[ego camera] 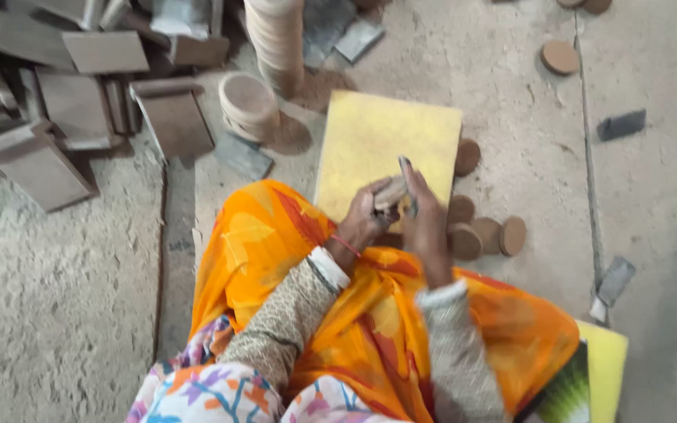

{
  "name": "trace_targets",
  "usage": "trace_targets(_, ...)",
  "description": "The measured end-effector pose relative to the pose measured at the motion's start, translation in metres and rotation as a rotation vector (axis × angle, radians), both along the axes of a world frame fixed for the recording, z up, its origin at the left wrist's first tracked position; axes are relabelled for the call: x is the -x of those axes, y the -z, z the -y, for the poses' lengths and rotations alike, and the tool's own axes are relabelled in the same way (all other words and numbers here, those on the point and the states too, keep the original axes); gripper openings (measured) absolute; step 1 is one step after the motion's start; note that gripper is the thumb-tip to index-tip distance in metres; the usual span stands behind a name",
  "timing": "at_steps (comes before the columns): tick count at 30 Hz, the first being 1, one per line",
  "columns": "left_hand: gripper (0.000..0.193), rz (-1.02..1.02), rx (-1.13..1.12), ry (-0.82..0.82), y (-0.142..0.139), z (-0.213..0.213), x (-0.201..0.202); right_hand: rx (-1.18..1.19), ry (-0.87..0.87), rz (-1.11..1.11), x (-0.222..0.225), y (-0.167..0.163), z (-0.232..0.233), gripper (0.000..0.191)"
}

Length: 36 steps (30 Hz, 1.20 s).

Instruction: The person sits on the floor and uses a sanding block to smooth the edges and surfaces of small, round wooden pieces. They hold each piece in one hand and rub it against the block with the other, repeating the process for multiple items.

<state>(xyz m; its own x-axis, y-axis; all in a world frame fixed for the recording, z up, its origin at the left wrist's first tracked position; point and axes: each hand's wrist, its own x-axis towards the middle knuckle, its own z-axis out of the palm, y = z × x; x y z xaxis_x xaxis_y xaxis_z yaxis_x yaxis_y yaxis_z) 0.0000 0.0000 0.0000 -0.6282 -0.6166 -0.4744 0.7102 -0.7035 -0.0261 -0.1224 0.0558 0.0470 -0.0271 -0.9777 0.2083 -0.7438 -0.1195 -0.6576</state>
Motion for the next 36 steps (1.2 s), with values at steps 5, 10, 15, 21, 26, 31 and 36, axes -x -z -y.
trace_targets(5,0.023,-0.053,0.024,-0.104,-0.009,0.000,-0.005,-0.185,0.064,0.131,-0.022,-0.048,0.013,0.080)
trace_targets(10,0.027,0.033,-0.125,-0.124,-0.015,-0.001,-0.016,0.152,0.068,-0.364,-0.093,-0.050,-0.062,0.082)
trace_targets(15,0.021,-0.096,0.162,-0.081,-0.002,0.001,-0.001,-0.034,0.104,-0.255,-0.049,-0.053,-0.021,0.085)
trace_targets(21,0.021,0.145,0.050,-0.118,-0.004,-0.007,-0.003,-0.254,0.073,-0.136,-0.029,-0.063,0.017,0.080)
trace_targets(26,0.031,0.082,-0.103,-0.075,-0.008,-0.009,-0.012,0.182,0.118,-0.538,-0.099,-0.045,-0.067,0.071)
trace_targets(31,0.031,0.015,0.337,-0.179,-0.004,-0.012,-0.002,-0.017,0.079,-0.215,-0.034,-0.055,-0.019,0.081)
trace_targets(36,0.029,0.277,0.257,-0.142,0.000,-0.009,-0.001,-0.395,0.029,-0.129,-0.004,-0.061,0.029,0.081)
